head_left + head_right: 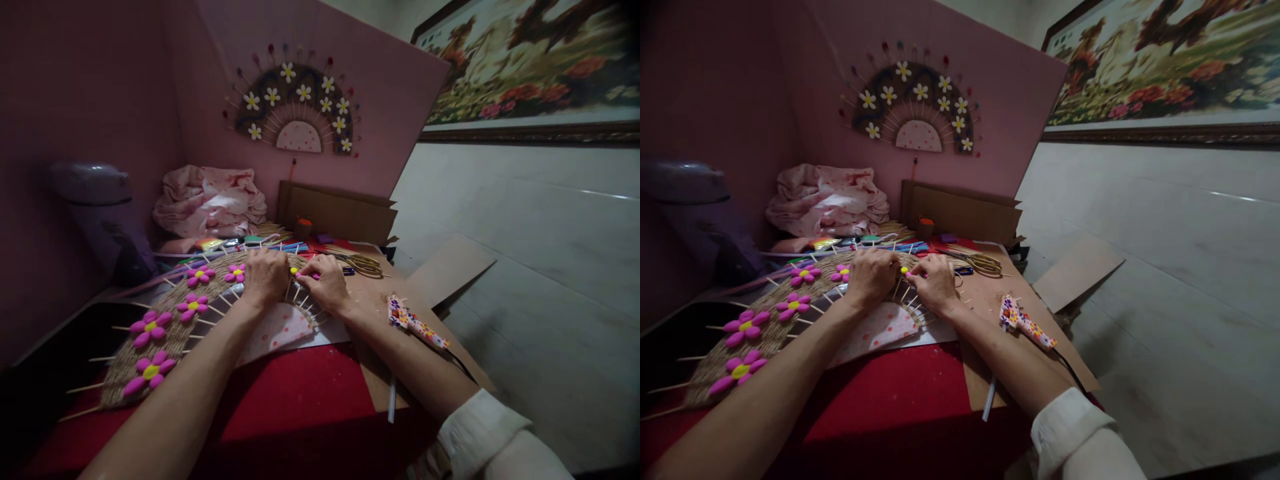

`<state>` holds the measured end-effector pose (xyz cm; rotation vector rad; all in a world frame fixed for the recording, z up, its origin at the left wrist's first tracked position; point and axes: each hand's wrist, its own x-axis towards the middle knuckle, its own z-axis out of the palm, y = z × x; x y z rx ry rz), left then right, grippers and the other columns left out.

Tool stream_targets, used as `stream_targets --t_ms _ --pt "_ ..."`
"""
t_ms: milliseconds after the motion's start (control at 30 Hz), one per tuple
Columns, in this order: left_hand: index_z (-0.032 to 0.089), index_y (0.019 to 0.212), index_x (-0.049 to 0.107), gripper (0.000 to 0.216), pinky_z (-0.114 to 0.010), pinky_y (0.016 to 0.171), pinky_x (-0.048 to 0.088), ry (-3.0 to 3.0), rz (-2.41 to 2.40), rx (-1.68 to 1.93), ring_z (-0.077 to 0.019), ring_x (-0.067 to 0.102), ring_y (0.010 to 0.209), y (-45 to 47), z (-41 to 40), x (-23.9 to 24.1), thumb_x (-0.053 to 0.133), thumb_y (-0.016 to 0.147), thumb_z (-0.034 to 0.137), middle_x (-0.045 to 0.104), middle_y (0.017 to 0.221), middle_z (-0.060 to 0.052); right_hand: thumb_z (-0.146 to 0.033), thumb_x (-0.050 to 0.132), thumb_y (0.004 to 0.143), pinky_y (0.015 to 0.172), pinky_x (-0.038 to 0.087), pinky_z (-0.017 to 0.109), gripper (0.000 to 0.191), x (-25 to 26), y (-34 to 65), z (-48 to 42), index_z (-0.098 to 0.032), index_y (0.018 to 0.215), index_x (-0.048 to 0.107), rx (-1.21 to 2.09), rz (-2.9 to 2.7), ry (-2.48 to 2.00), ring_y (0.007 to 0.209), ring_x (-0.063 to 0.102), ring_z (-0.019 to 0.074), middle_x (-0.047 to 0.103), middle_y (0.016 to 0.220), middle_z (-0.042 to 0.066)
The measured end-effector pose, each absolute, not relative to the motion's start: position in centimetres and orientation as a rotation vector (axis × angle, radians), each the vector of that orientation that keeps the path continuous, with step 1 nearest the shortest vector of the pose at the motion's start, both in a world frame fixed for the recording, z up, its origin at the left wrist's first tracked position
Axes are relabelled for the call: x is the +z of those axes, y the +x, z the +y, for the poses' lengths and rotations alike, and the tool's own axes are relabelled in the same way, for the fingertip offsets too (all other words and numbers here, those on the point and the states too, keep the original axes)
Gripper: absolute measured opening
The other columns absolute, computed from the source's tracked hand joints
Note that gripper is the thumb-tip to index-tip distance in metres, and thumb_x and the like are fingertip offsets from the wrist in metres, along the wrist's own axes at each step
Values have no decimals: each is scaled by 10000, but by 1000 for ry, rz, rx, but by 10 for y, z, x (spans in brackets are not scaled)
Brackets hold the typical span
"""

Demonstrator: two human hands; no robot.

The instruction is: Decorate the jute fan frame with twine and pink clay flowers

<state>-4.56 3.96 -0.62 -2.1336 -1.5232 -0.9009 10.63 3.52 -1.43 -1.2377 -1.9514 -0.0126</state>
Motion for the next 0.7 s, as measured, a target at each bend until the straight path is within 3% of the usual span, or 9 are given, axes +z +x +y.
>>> stream_targets --t_ms 333,700 --pt "164 713 646 237 -404 703 328 -2131 -1522 -908 -283 596 781 -45 41 -8 428 805 178 702 774 -122 -281 685 761 777 387 334 112 -9 121 39 -201 691 650 -11 -1956 -1222 830 517 188 626 792 28" --pt "163 749 654 226 -411 723 337 -2139 -1548 -878 -293 597 815 -46 40 -7 437 804 187 703 792 -130 -338 717 720 770 375 334 173 -7 111 45 -204 640 642 45 -1971 -1290 829 505 187 612 783 23"
